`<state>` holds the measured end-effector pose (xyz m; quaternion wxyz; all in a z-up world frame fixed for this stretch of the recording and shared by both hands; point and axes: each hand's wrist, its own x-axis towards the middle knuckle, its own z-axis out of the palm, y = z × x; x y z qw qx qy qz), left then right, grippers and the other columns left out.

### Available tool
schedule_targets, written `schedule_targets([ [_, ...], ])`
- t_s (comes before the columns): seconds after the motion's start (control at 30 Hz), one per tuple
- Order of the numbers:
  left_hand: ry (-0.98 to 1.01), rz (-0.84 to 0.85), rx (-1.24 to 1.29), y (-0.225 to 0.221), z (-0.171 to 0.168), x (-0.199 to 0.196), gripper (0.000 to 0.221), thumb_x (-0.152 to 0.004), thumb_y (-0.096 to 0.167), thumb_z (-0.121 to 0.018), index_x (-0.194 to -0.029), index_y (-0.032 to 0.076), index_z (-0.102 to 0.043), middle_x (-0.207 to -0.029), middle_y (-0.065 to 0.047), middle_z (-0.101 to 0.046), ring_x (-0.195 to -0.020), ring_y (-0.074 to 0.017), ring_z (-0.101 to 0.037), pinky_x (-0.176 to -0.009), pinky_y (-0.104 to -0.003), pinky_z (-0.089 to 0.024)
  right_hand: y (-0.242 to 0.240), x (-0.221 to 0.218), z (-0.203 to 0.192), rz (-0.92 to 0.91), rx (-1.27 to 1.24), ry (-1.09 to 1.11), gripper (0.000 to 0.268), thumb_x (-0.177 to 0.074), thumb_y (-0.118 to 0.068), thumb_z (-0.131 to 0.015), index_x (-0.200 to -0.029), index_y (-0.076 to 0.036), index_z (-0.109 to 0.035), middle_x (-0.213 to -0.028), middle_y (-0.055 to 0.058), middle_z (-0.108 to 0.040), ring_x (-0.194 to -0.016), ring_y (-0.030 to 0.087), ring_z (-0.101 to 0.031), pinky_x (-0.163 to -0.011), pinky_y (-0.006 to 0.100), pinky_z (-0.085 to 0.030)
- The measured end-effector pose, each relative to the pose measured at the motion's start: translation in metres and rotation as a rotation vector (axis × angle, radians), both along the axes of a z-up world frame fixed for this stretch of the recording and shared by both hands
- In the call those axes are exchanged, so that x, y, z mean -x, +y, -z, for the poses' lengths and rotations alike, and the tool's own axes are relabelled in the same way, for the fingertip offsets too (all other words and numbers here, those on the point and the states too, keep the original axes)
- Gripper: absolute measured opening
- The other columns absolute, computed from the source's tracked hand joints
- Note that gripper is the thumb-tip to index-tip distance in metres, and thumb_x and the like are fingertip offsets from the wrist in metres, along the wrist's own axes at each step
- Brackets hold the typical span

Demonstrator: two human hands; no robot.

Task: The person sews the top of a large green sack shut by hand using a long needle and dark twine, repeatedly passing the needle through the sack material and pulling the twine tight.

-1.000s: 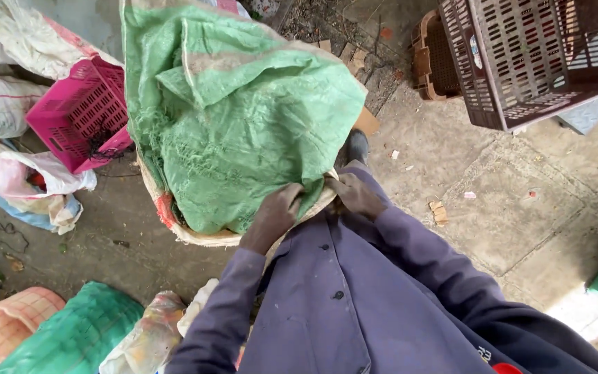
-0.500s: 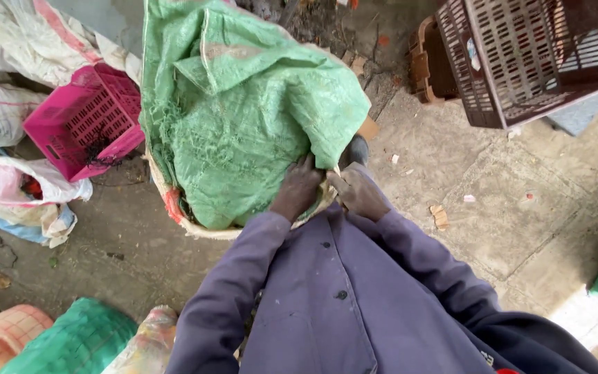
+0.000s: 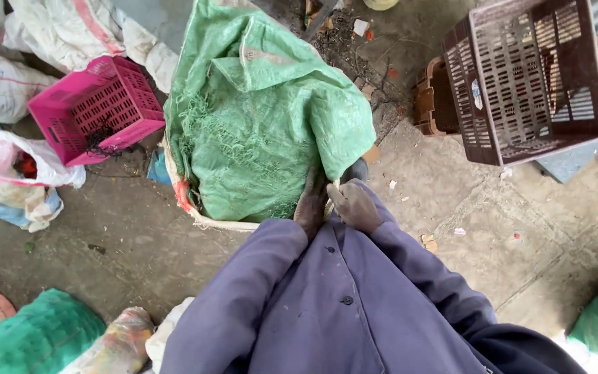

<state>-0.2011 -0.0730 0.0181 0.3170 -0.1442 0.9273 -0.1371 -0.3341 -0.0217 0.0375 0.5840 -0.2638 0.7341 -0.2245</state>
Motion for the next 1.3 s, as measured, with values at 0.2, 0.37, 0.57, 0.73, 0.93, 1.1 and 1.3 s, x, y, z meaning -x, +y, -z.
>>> schedule_targets([
  [0.2,0.029,-0.023,-0.010,0.007,-0.010,0.005,0.049,-0.108,0.033,-0.038,-0.155,0.022,-0.044,-0.165,0.007,-0.038,-0.157,-0.0253,-0.020,-0.133,-0.061,-0.001,0.000,0.006,-0.001,-0.184,-0.033,0.174,0.062,-0.101,-0.042,-0.049,-0.057,-0.002,-0.066,-0.053,0.014,-0.065,-0.069,0.037,-0.071,-0.077,0.043,-0.056],
  [0.37,0.565,-0.057,-0.272,-0.004,0.049,-0.027,0.034,-0.095,0.019,-0.060,-0.126,0.006,-0.066,-0.143,-0.014,-0.059,-0.146,-0.0345,-0.041,-0.129,-0.059,-0.017,0.014,0.049,0.064,-0.047,-0.122,0.229,0.054,-0.089,-0.054,-0.059,-0.086,-0.001,-0.068,-0.084,0.022,-0.073,-0.097,0.043,-0.070,-0.086,0.056,-0.049],
  [0.57,0.641,-0.239,-0.524,-0.047,0.003,0.008,0.020,-0.100,0.021,-0.056,-0.117,0.012,-0.063,-0.126,-0.010,-0.056,-0.134,-0.0302,-0.048,-0.114,-0.055,-0.032,-0.016,0.058,0.098,0.022,0.178,0.038,0.056,-0.083,-0.030,-0.061,-0.128,0.004,-0.052,-0.117,0.025,-0.050,-0.112,0.043,-0.054,-0.097,0.057,-0.044],
  [0.73,0.786,-0.402,-0.503,-0.088,-0.010,0.086,0.049,-0.097,0.036,-0.065,-0.142,0.024,-0.050,-0.148,-0.013,-0.044,-0.141,-0.0340,-0.040,-0.110,-0.056,-0.034,-0.016,0.066,0.203,0.078,0.400,0.103,0.037,-0.080,-0.023,-0.068,-0.099,0.008,-0.067,-0.078,0.025,-0.063,-0.085,0.038,-0.066,-0.078,0.054,-0.050],
  [0.93,0.599,-0.544,-0.498,-0.102,0.043,0.075,0.030,-0.103,0.014,-0.048,-0.130,0.012,-0.062,-0.120,-0.018,-0.062,-0.120,-0.0326,-0.061,-0.104,-0.051,-0.040,-0.052,0.091,0.114,0.037,0.179,0.131,0.027,-0.093,-0.026,-0.064,-0.086,-0.003,-0.076,-0.053,0.016,-0.067,-0.060,0.027,-0.071,-0.066,0.037,-0.055],
  [1.1,0.760,-1.000,-0.684,-0.065,0.042,0.030,0.030,-0.105,0.018,-0.040,-0.130,0.012,-0.057,-0.115,-0.013,-0.061,-0.118,-0.0361,-0.062,-0.101,-0.053,-0.049,-0.069,0.107,0.112,-0.151,0.276,-0.034,0.036,-0.092,-0.025,-0.049,-0.068,0.001,-0.057,-0.055,0.011,-0.044,-0.061,0.022,-0.052,-0.068,0.032,-0.043],
  [1.3,0.612,-1.052,-0.552,-0.062,0.014,0.059,0.031,-0.103,0.014,-0.046,-0.129,0.006,-0.061,-0.117,-0.017,-0.059,-0.110,-0.0385,-0.065,-0.091,-0.053,-0.056,-0.123,0.152,0.080,-0.417,0.401,-0.073,0.034,-0.093,-0.026,-0.053,-0.069,-0.003,-0.062,-0.057,0.013,-0.052,-0.063,0.029,-0.056,-0.070,0.040,-0.045],
])
